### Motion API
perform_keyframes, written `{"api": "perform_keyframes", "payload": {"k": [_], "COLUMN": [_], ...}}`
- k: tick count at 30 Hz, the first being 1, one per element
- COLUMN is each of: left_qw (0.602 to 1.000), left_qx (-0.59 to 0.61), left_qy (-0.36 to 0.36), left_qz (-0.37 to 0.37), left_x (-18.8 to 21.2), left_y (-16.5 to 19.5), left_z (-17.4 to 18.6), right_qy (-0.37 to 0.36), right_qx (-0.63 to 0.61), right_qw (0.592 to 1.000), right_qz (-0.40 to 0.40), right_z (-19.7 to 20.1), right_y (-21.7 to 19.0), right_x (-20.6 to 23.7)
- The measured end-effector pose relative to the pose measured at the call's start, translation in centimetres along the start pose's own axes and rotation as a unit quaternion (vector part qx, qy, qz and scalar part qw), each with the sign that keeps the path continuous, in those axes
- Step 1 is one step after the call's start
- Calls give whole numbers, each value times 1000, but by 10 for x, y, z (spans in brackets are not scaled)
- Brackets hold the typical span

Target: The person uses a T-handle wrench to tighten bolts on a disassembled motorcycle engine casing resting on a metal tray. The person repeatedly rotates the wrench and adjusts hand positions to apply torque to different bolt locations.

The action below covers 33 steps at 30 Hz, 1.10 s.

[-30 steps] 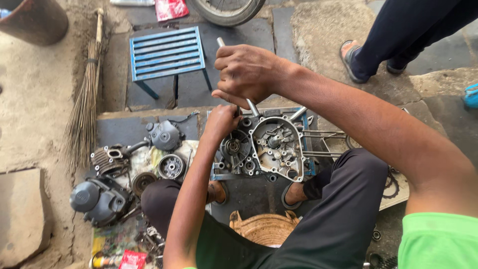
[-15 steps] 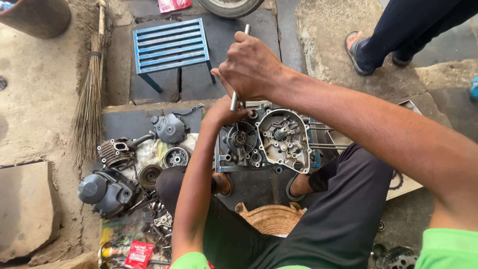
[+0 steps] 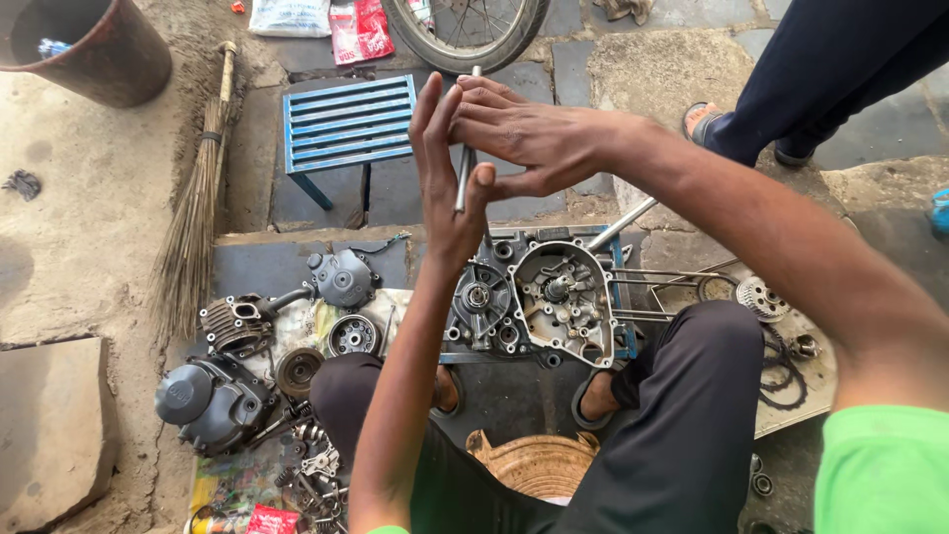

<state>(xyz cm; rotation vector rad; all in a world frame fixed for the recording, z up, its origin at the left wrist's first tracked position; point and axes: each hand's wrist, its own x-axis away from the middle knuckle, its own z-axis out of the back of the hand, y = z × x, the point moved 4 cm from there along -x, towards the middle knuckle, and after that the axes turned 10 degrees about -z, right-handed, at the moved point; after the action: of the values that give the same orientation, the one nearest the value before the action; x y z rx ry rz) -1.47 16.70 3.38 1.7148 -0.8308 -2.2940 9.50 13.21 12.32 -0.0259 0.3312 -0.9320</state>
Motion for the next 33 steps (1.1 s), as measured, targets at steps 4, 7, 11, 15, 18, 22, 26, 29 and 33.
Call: {"api": "perform_keyframes", "payload": {"k": [4,7,11,15,18,22,26,29,33], "left_qw": [999,999,1000,1000,999,999,999,999,1000], "left_qx": [-24,-29,11,-21,-25,27,22,-11,-15], "left_qy": [-28,-34,-13,7,33,47,44,32,20], "left_qz": [10,7,23,-5,1,4,-4,2,-4], "left_x": [9,20,29,22,9,1,-2,-3,2], "left_y": [-10,-21,-24,-12,-7,1,2,-4,-1], "left_z": [1,7,16,19,8,6,9,3,2], "right_qy": [42,135,96,126,140,163,251,228,185], "right_qx": [0,108,60,119,160,186,190,195,139], "right_qw": [999,984,992,982,974,968,948,954,973], "right_qz": [-12,47,50,72,72,34,42,-1,-21], "right_z": [-10,-26,-56,-71,-74,-77,-83,-95,-107], "right_y": [9,15,34,40,40,44,47,54,58], "right_x": [7,11,13,14,17,20,27,34,44]}}
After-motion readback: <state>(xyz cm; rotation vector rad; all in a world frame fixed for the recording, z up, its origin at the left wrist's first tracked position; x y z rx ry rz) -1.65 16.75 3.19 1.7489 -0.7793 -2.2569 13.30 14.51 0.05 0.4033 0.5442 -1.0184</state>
